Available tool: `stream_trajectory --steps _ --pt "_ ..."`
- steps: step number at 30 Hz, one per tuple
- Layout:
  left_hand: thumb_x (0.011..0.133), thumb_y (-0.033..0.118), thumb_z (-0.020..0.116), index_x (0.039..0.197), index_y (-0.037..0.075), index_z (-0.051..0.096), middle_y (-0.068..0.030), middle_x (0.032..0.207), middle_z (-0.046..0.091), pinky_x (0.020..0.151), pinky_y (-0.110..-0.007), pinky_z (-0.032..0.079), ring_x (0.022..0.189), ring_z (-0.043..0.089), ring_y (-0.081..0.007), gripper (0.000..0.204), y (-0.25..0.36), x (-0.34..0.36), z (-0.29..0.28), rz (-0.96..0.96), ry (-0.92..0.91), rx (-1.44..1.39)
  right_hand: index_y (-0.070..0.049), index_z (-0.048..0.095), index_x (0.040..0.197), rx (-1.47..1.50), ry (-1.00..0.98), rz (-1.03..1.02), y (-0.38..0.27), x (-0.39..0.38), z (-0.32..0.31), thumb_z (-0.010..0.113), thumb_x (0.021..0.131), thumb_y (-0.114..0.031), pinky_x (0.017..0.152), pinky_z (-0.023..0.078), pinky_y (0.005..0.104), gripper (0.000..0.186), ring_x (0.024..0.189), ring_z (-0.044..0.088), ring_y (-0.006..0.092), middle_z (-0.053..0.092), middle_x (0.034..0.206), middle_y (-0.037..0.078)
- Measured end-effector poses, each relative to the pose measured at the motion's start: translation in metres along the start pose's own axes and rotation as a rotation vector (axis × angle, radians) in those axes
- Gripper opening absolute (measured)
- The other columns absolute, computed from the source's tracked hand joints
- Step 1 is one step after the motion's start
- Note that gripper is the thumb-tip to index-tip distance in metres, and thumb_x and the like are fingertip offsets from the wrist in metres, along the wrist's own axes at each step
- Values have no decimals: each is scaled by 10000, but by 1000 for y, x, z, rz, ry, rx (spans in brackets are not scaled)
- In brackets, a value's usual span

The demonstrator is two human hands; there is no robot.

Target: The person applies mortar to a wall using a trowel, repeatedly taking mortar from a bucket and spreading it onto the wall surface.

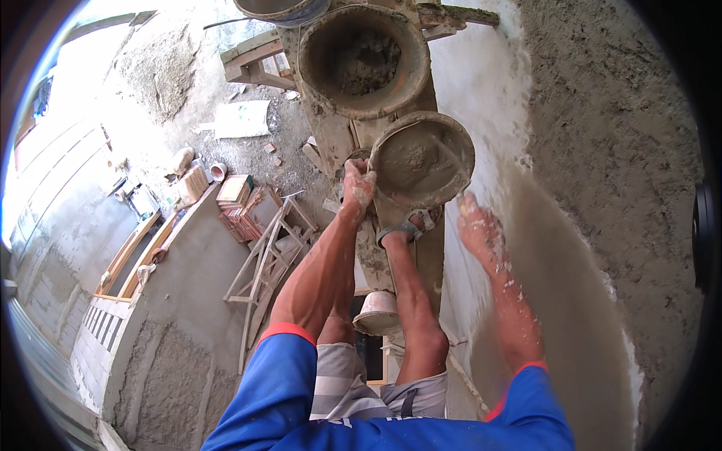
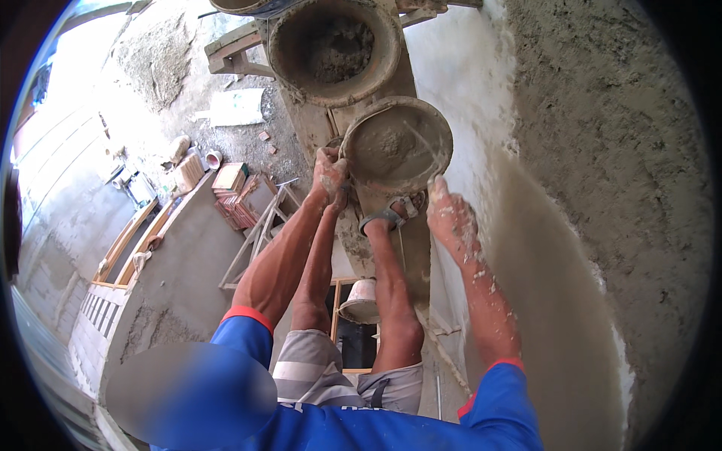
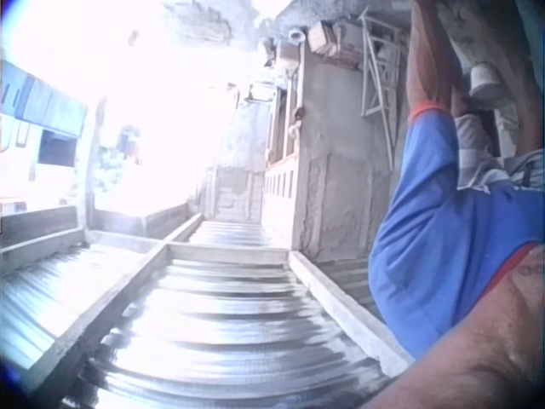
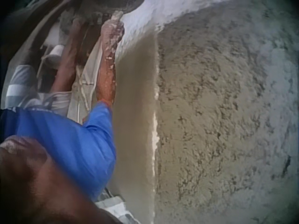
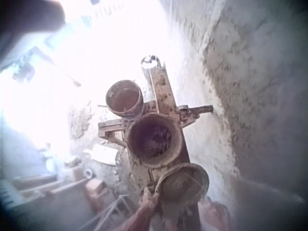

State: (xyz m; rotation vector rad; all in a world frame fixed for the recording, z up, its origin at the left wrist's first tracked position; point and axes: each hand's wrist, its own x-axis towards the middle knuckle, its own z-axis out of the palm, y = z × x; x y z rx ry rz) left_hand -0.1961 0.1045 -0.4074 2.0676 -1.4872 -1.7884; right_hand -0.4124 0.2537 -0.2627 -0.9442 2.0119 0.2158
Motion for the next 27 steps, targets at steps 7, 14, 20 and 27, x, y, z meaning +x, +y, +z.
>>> stream_trajectory --steps 7,14,20,27 --pt "892 83 580 1064 58 620 24 781 560 560 -239 408 644 505 -90 179 -72 8 21 60 -243 -172 -43 554 1249 -272 183 -159 23 115 47 556 900 -174 733 552 511 373 815 679 398 665 844 232" --pt "883 86 582 1150 95 632 32 800 567 556 -250 398 647 498 -89 272 -102 9 2 119 -236 -67 -9 555 1103 250 -539 262 -37 102 5 562 886 -96 536 539 394 234 628 647 244 637 764 136" --pt "860 83 601 1229 99 614 -15 920 650 639 -269 471 754 582 -120 369 -74 -3 17 149 -248 8 -43 548 1207 704 -651 374 -24 47 -22 621 881 -122 457 492 348 344 546 563 130 589 760 56" --pt "884 76 595 1262 100 562 -42 1015 644 672 -294 518 817 612 -143 380 -78 -18 9 -81 -236 -262 -49 539 1221 -112 -65 -108 -42 35 -43 582 894 -198 694 557 482 362 832 683 408 675 929 264"
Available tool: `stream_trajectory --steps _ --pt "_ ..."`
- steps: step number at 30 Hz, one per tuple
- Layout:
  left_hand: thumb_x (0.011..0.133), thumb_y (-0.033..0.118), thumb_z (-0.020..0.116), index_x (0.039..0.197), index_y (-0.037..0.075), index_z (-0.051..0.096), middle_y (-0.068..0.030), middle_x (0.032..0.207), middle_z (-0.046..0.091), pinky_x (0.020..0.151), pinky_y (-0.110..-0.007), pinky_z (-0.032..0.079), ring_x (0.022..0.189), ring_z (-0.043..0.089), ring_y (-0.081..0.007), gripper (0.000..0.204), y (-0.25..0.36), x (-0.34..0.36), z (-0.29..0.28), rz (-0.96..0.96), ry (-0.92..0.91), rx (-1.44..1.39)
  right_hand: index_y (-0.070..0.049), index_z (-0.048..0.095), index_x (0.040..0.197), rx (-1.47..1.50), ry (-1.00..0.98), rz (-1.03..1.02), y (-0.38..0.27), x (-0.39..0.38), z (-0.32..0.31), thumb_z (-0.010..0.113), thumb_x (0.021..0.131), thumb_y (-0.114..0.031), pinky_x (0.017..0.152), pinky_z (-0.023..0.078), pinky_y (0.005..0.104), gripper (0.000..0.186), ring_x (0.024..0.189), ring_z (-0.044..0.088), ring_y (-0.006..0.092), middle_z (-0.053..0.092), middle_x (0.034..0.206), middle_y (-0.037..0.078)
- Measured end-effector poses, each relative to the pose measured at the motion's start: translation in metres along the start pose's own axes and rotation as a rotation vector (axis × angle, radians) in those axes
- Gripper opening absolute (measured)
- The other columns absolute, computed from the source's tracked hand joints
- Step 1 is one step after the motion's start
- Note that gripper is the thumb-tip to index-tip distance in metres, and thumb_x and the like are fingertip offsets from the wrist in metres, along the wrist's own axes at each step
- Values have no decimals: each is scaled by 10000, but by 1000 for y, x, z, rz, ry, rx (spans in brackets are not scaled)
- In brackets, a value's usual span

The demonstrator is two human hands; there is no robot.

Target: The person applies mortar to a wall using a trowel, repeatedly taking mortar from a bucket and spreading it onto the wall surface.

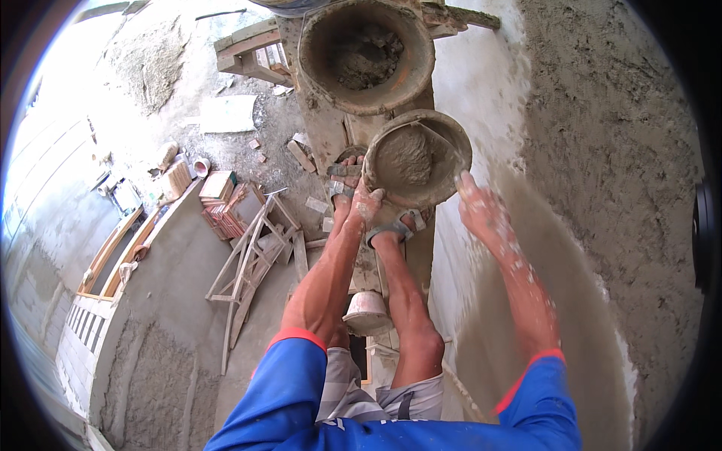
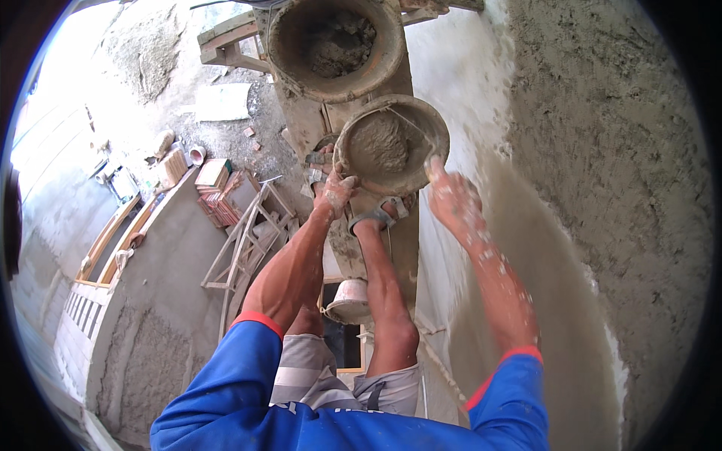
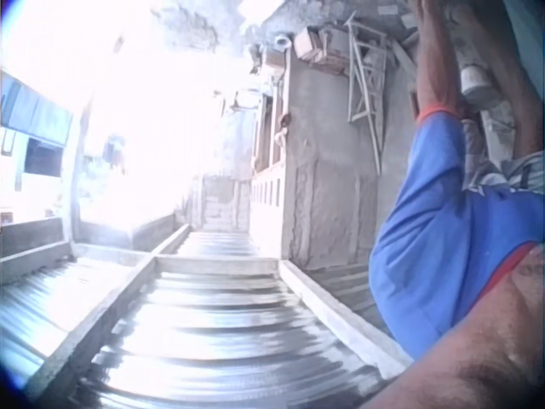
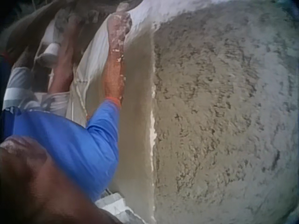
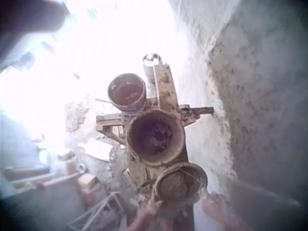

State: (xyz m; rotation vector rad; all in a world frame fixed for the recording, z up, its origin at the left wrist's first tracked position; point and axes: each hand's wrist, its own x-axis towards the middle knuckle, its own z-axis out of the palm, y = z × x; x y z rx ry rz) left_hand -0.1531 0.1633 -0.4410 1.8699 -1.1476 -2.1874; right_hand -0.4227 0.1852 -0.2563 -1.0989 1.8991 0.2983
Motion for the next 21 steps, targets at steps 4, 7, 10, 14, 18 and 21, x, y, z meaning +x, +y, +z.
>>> stream_trajectory --steps 4,7,10,14,18,21 --pt "910 62 567 1272 97 535 -48 1050 628 696 -299 542 857 622 -150 365 31 1 38 -159 -60 -118 18 539 1198 -301 90 3 48 68 73 528 912 -166 709 578 432 340 850 702 330 697 901 179" --pt "923 37 530 1268 94 537 -47 1048 627 700 -291 545 861 625 -151 350 10 10 7 -58 14 76 51 537 1186 -441 194 -249 21 64 89 553 887 -162 707 583 407 367 822 709 293 699 887 155" --pt "868 67 553 1263 77 567 -114 1175 604 855 -351 480 1044 566 -266 395 4 22 -24 47 6 119 27 559 1120 -329 67 -264 -4 31 58 532 881 -135 705 583 404 289 826 718 288 704 870 156" --pt "828 100 558 1229 47 604 -187 1211 633 952 -415 457 1119 582 -380 407 26 39 -17 196 -53 131 -21 564 1030 -328 -109 -237 8 -6 -7 497 885 -122 704 583 432 189 817 720 334 709 857 188" --pt "833 91 547 1235 60 600 -196 1050 686 871 -431 496 977 651 -365 407 25 50 -27 241 -27 292 -25 572 1045 -207 -70 -16 10 31 -20 477 892 -122 746 573 461 205 823 713 362 708 875 210" --pt "840 112 550 1250 84 601 -207 1038 689 859 -418 499 987 667 -329 414 37 46 -17 161 -67 192 -43 607 1029 -230 111 -55 27 76 48 494 892 -123 746 570 456 194 836 715 338 712 853 162"
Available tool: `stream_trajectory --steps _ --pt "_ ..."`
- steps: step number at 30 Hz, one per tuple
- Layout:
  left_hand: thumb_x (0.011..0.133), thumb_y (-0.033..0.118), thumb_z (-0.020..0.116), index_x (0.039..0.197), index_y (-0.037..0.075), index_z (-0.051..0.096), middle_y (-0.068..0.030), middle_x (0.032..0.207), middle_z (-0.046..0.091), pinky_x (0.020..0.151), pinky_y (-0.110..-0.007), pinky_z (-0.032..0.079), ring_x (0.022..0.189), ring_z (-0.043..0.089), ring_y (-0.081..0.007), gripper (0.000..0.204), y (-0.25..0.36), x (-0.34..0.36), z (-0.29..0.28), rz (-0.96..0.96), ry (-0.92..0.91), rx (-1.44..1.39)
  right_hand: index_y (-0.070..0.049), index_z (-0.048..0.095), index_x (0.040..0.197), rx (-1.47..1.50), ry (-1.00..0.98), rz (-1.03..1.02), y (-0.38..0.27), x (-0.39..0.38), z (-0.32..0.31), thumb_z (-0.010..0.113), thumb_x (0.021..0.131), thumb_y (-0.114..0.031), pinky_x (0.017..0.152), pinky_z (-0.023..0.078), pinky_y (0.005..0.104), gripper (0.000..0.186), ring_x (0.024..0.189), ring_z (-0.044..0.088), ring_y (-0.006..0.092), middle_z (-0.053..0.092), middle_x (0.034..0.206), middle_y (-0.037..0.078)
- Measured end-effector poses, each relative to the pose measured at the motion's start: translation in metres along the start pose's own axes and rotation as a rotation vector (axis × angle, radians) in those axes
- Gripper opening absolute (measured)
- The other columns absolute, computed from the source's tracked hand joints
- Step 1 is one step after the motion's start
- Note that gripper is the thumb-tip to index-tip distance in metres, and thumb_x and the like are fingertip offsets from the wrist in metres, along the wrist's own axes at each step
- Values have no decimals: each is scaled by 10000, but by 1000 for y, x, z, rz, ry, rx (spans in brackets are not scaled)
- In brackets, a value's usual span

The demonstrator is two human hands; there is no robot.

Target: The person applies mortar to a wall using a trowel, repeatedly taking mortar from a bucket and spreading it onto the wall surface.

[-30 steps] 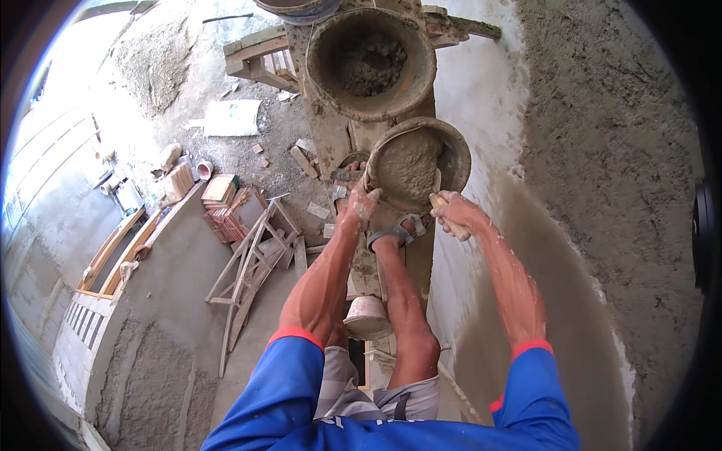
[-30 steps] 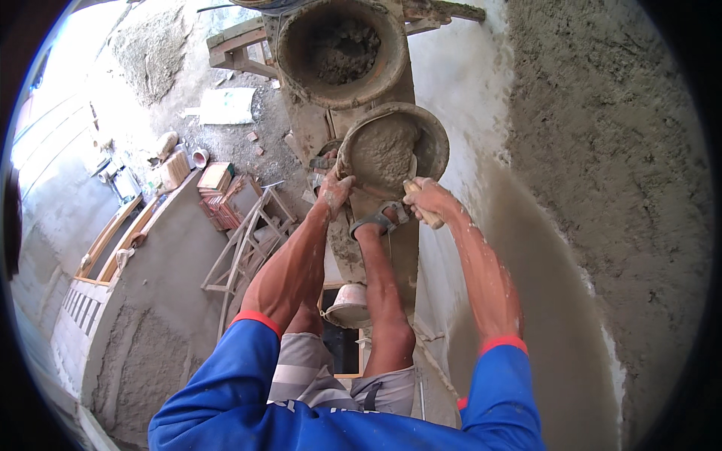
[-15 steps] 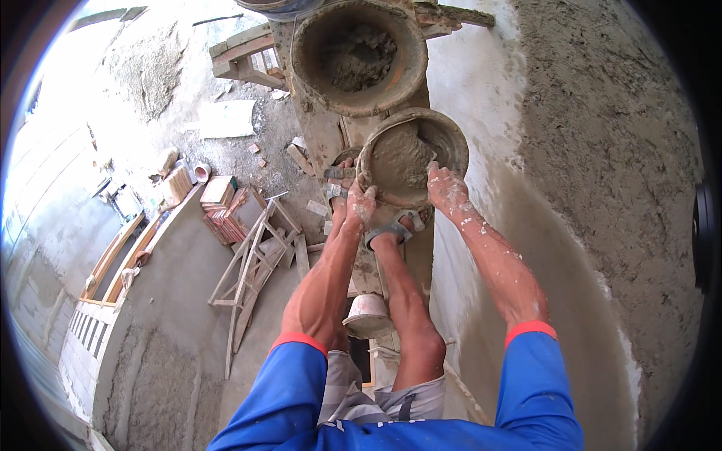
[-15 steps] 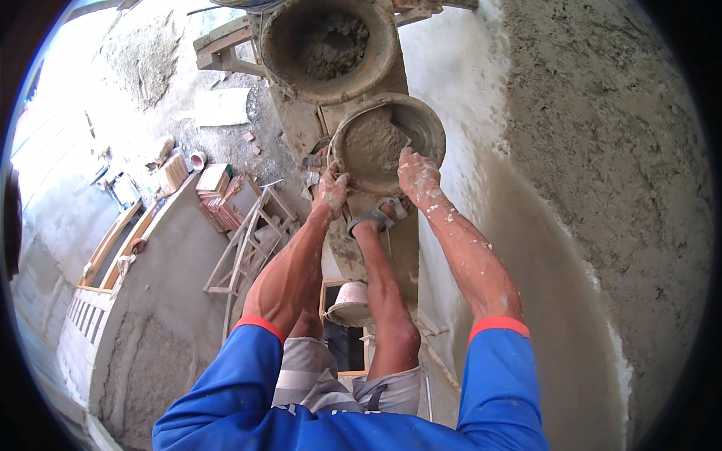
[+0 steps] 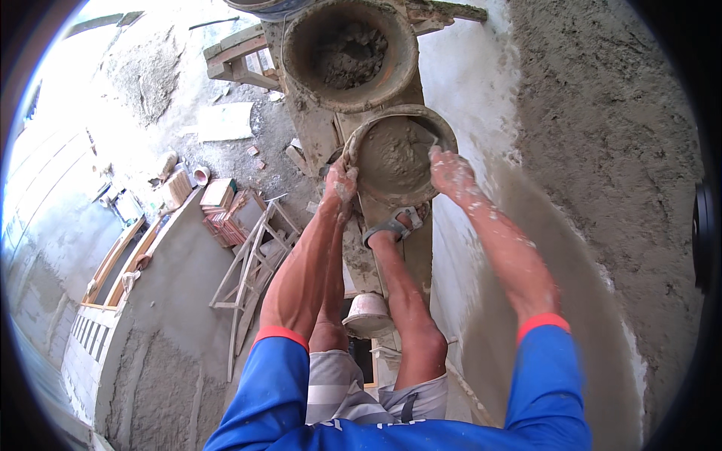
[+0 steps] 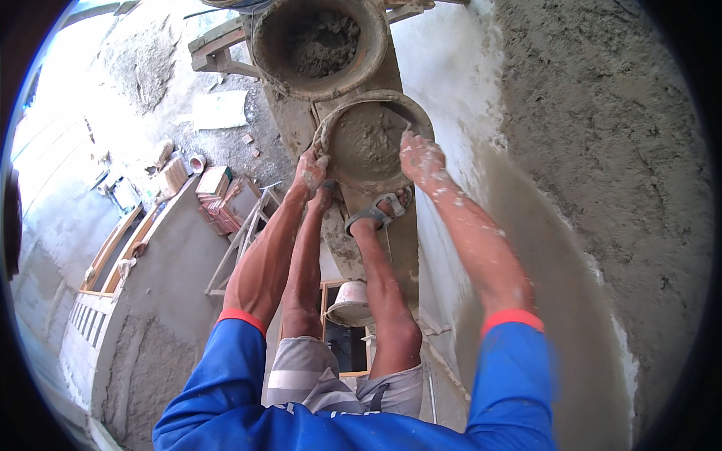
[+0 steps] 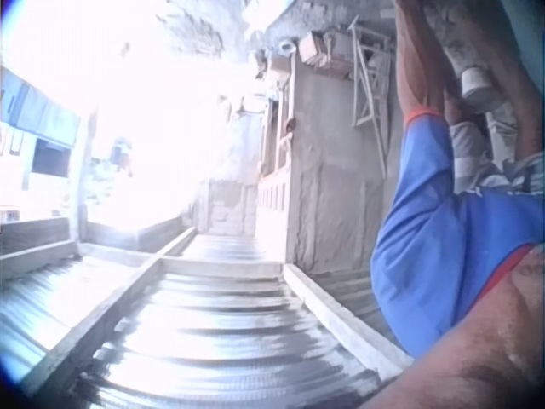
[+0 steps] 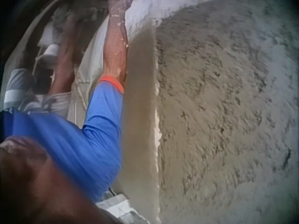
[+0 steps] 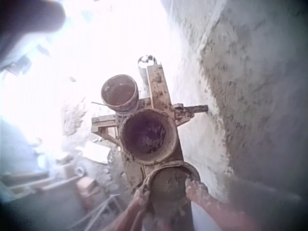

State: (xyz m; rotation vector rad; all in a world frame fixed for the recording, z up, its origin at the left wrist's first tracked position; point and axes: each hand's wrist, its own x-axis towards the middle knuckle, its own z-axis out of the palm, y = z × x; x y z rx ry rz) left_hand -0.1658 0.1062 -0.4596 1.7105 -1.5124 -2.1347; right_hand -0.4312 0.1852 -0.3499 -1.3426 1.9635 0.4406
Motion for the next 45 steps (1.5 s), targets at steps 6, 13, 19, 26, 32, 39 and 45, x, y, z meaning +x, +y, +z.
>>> stream_trajectory --steps 6,13,19,26,32,39,45 --pt "835 106 581 1265 49 601 -166 1123 693 897 -368 485 1039 655 -267 434 4 -5 -5 -70 45 63 -96 651 913 -153 126 -391 -12 -15 35 577 834 -110 697 570 413 110 809 712 295 700 812 74" --pt "875 79 622 1408 77 469 -91 1242 620 856 -307 500 1033 601 -189 555 -25 -45 25 1 178 -89 -42 634 963 -144 82 -200 -16 -74 -99 586 817 -115 674 559 405 171 766 700 293 681 780 111" --pt "930 81 574 1388 134 452 -93 1191 621 786 -337 569 974 625 -196 476 -47 -43 48 -105 211 -136 49 550 1241 -217 -20 -156 -35 20 -5 623 814 -155 604 578 359 479 850 715 232 700 916 122" --pt "870 85 590 1425 78 434 -161 1346 564 1015 -364 424 1201 542 -289 577 -49 -51 19 2 221 -36 11 586 1047 -268 -117 -346 -45 -31 -11 598 835 -128 642 580 404 253 856 718 274 703 896 166" --pt "913 181 588 1471 163 400 -176 1322 599 1008 -403 446 1194 585 -350 589 15 -69 43 -56 232 173 39 599 1008 6 -188 -99 32 -57 -58 492 847 -90 717 556 497 232 840 700 385 677 892 279" --pt "934 159 598 1518 207 321 -133 1209 640 729 -351 539 965 633 -227 648 -35 -70 17 2 311 77 33 534 1048 978 -581 410 -36 -9 38 554 891 -129 506 536 438 226 606 649 253 653 795 166" --pt "944 123 584 1512 200 313 -89 1108 626 620 -301 518 830 603 -160 635 -7 -69 34 -164 144 -205 -41 493 1117 1500 -674 404 -17 -68 25 602 910 -148 406 477 300 257 514 526 113 530 747 40"
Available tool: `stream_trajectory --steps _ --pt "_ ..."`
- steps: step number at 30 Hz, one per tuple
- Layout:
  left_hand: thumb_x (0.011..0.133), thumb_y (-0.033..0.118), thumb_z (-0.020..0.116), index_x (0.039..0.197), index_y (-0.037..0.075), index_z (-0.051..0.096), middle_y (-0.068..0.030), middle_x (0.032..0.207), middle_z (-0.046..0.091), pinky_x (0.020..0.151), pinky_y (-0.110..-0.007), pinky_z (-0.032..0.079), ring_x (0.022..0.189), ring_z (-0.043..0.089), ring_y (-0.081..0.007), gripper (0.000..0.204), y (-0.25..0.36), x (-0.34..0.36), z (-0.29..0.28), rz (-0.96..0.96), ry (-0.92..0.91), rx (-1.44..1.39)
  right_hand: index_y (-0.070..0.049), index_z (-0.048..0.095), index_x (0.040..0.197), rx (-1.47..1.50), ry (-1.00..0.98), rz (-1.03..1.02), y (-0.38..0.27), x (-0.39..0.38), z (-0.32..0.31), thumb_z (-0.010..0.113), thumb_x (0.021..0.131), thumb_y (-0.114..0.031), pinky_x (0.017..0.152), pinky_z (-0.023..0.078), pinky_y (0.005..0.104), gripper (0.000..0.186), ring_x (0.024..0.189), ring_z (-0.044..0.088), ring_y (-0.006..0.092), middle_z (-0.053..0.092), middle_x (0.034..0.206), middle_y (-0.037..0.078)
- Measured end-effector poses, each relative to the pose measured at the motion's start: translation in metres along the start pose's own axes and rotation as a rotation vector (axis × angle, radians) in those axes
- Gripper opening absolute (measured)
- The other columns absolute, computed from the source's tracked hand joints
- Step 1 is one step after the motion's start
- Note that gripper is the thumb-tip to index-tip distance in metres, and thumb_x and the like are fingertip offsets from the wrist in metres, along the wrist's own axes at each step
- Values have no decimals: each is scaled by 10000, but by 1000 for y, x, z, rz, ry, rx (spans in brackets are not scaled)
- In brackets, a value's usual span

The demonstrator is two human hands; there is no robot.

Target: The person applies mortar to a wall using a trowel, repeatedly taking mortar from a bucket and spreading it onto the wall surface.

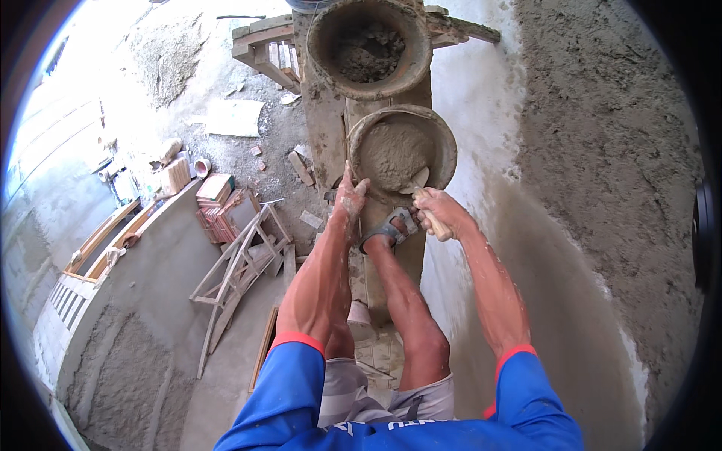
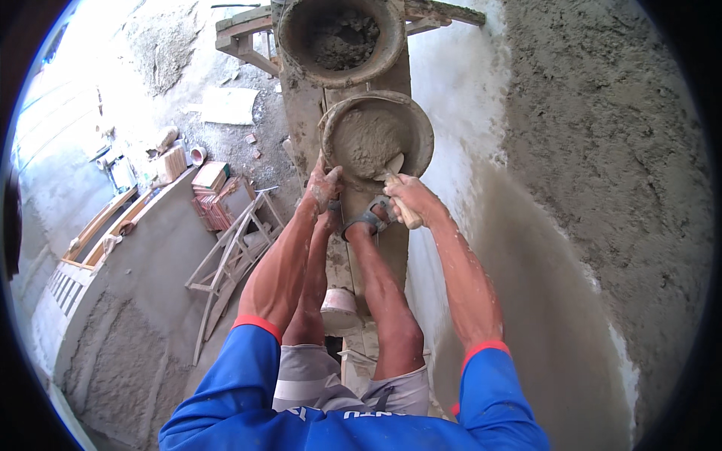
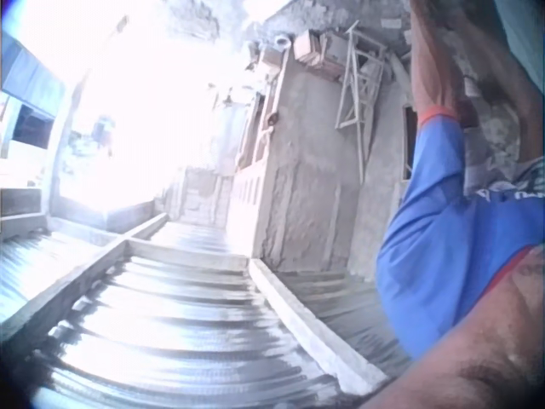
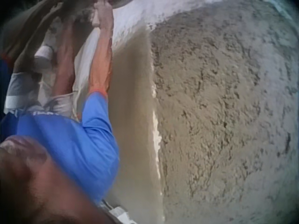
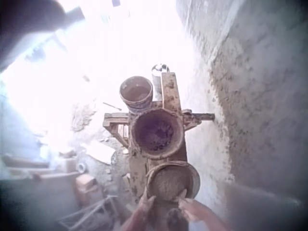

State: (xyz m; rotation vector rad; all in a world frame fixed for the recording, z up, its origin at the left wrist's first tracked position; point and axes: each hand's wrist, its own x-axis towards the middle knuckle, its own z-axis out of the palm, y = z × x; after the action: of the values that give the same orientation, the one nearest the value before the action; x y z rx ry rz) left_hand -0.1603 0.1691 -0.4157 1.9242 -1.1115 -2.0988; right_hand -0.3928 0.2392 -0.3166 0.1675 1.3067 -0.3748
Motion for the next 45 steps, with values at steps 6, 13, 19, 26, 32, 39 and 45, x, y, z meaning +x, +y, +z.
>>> stream_trajectory --steps 6,13,19,26,32,39,45 --pt "942 110 580 1523 199 286 -89 1106 622 717 -327 520 910 601 -170 658 -7 -18 -5 -88 -21 -54 -5 532 1123 -1113 499 -378 -9 -59 15 543 851 -146 793 539 514 306 926 663 458 670 1001 292" --pt "893 111 626 1517 45 270 -160 1180 615 840 -360 510 981 610 -242 721 -49 -41 7 55 247 84 -1 545 1030 -1416 529 -513 -12 42 28 554 849 -120 757 565 500 217 841 701 410 695 908 261" --pt "885 142 641 1504 -37 267 -193 1220 608 844 -370 512 967 623 -242 745 -36 -119 32 -78 154 143 -27 580 938 -1526 585 -441 22 29 14 563 842 -103 680 590 417 123 788 726 341 705 818 173" --pt "898 100 606 1471 -19 336 -178 1122 629 722 -315 530 810 636 -186 644 -24 -102 -37 -164 259 -62 -13 579 1039 -1652 443 -601 -57 -29 46 579 849 -156 632 579 415 238 734 714 301 689 783 144" --pt "884 106 617 1389 -38 442 -128 1012 642 717 -306 520 813 624 -167 553 61 -111 -25 -189 213 -118 -6 616 1093 -1789 595 -485 -8 37 34 678 775 -161 641 589 398 359 751 724 273 704 826 147" --pt "888 144 598 1413 -30 428 -204 1153 628 775 -332 524 906 654 -200 579 23 -153 -50 -292 167 -54 -20 640 917 -1629 410 -456 -73 -48 26 551 826 -106 754 570 475 153 813 706 377 701 848 226" --pt "892 137 588 1420 -26 428 -195 1145 634 741 -324 525 828 669 -220 575 16 -148 -28 -305 101 -80 8 628 976 -1491 597 -342 -46 38 -30 519 834 -109 769 567 479 214 853 704 410 693 861 268"
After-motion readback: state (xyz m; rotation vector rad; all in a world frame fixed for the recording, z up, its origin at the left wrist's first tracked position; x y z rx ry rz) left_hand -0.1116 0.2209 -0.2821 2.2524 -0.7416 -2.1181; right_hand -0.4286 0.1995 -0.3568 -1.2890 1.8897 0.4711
